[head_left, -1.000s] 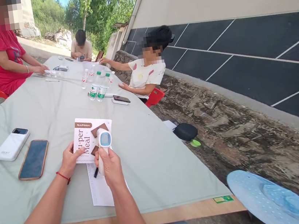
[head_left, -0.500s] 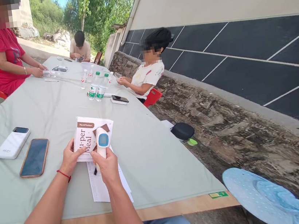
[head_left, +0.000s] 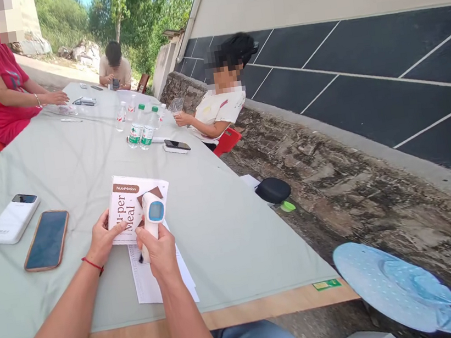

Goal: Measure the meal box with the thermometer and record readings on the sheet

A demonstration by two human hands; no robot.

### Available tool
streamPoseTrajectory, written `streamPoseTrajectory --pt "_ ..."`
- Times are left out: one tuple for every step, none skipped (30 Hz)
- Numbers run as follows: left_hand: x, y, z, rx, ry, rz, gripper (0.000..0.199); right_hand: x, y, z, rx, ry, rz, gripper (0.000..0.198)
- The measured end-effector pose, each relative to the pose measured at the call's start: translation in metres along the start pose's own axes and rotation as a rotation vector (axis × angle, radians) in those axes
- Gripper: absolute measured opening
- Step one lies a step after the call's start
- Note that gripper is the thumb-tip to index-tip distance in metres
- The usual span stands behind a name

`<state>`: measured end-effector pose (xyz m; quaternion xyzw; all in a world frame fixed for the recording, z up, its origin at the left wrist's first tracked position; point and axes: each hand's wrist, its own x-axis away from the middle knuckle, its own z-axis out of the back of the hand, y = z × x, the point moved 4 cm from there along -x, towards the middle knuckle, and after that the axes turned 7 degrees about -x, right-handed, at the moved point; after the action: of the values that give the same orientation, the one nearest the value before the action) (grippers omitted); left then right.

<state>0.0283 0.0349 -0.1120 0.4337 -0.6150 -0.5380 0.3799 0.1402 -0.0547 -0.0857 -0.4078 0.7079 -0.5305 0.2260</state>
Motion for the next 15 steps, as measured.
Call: streamPoseTrajectory --pt "0.0001 0.0002 0.0001 0.000 0.003 0.005 0.068 0.0000 -0.0002 -0.0002 -0.005 0.003 -0.005 0.025" --pt "0.0002 0.0004 0.0002 0.001 0.003 0.008 0.068 0.0000 -0.0005 -0.0004 -0.008 0.004 -0.009 0.026" --pt "0.0004 0.0008 0.0002 0.003 0.002 0.010 0.068 0.0000 -0.0008 -0.0008 -0.010 0.001 -0.012 0.026" --pt "0.0005 0.0012 0.0003 0.005 0.001 0.010 0.068 0.0001 -0.0011 -0.0012 -0.012 -0.002 -0.013 0.026" --pt "0.0005 0.0016 0.0004 0.008 -0.001 0.009 0.067 0.0002 -0.0015 -0.0017 -0.014 -0.008 -0.015 0.026" --pt "0.0004 0.0018 0.0005 0.011 -0.004 0.008 0.067 0.0003 -0.0019 -0.0023 -0.013 -0.013 -0.017 0.026" --pt "0.0003 0.0018 0.0006 0.013 -0.005 0.006 0.067 0.0005 -0.0024 -0.0027 -0.012 -0.016 -0.018 0.026" --pt "0.0001 0.0017 0.0008 0.015 -0.004 0.006 0.067 0.0006 -0.0029 -0.0032 -0.008 -0.018 -0.019 0.026" --pt "0.0000 0.0014 0.0011 0.015 -0.001 0.006 0.067 0.0007 -0.0035 -0.0035 -0.003 -0.018 -0.019 0.026" --pt "-0.0002 0.0009 0.0014 0.015 0.005 0.008 0.067 0.0008 -0.0043 -0.0038 0.005 -0.017 -0.015 0.026" --pt "-0.0004 0.0005 0.0018 0.012 0.011 0.009 0.067 0.0008 -0.0050 -0.0041 0.014 -0.016 -0.012 0.026" --pt "-0.0005 0.0002 0.0021 0.010 0.016 0.009 0.067 0.0006 -0.0059 -0.0044 0.021 -0.015 -0.006 0.026" --pt "-0.0006 0.0001 0.0024 0.007 0.019 0.007 0.067 0.0004 -0.0067 -0.0047 0.025 -0.016 -0.002 0.026" --pt "-0.0006 0.0003 0.0025 0.004 0.018 0.003 0.067 0.0001 -0.0075 -0.0050 0.028 -0.017 0.002 0.026" --pt "-0.0005 0.0006 0.0026 0.002 0.017 -0.001 0.067 -0.0002 -0.0084 -0.0053 0.029 -0.019 0.005 0.026"
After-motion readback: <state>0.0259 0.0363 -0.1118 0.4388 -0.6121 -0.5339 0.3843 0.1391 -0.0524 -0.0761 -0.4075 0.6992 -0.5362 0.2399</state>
